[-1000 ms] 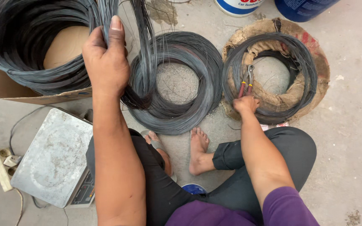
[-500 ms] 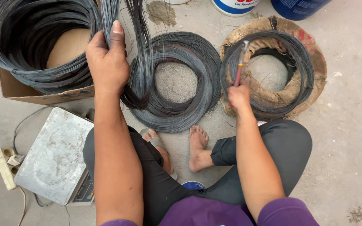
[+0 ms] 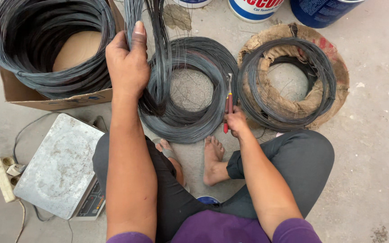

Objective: The person sits on the floor and pulls a length of wire from a coil, then uses pliers to cut the wire. The person then places the cut wire onto a digital scale to weigh it.

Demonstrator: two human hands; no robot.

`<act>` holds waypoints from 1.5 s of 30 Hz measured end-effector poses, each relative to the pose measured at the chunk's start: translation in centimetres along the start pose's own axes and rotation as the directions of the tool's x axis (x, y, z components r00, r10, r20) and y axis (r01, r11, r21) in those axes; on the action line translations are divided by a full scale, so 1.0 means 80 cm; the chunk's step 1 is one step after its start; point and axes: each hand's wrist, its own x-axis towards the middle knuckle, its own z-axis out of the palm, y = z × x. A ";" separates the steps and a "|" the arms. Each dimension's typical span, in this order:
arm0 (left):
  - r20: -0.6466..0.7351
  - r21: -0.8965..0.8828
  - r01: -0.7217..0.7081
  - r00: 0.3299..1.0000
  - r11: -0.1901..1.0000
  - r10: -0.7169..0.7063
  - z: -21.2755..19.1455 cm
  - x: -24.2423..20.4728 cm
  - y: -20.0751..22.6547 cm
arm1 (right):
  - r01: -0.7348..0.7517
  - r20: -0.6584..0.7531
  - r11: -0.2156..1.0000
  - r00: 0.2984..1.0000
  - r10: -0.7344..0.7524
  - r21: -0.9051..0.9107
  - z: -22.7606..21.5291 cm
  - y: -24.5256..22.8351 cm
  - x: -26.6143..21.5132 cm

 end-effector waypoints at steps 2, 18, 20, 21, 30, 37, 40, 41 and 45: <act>0.000 -0.001 -0.001 1.000 1.000 0.001 -0.001 0.001 -0.001 | -0.003 0.004 1.000 1.000 0.003 0.001 0.001 0.003 0.001; -0.019 0.046 0.009 1.000 0.999 -0.008 -0.006 0.002 0.002 | -0.119 0.210 0.963 0.975 0.068 0.242 0.006 0.006 0.019; -0.017 0.043 0.022 1.000 0.999 -0.021 -0.006 0.001 0.004 | -0.109 0.205 0.971 0.976 0.065 0.211 0.007 0.002 0.013; -0.016 0.040 0.037 0.999 0.999 -0.036 -0.005 0.001 0.005 | -0.099 0.201 0.979 0.978 0.063 0.177 0.006 0.001 0.010; -0.024 0.060 0.021 1.000 0.998 -0.019 -0.007 0.000 0.004 | -0.042 0.159 0.997 0.987 0.031 0.069 0.007 0.003 0.010; -0.001 0.000 0.016 1.000 1.000 -0.016 -0.008 -0.002 0.009 | 0.026 0.149 1.000 0.988 -0.027 0.006 0.005 -0.001 0.003; 0.001 0.004 0.021 1.000 1.000 -0.021 -0.008 -0.001 0.005 | -0.083 0.199 0.996 0.977 0.077 0.023 0.003 -0.015 -0.012; -0.004 0.013 0.016 1.000 1.000 -0.016 -0.008 0.000 0.004 | -0.050 0.195 0.998 0.980 0.043 0.031 0.004 -0.013 -0.010; -0.001 0.004 0.006 1.000 1.000 -0.006 -0.008 0.000 0.004 | 0.028 0.148 0.999 0.989 -0.021 -0.043 0.006 -0.007 -0.002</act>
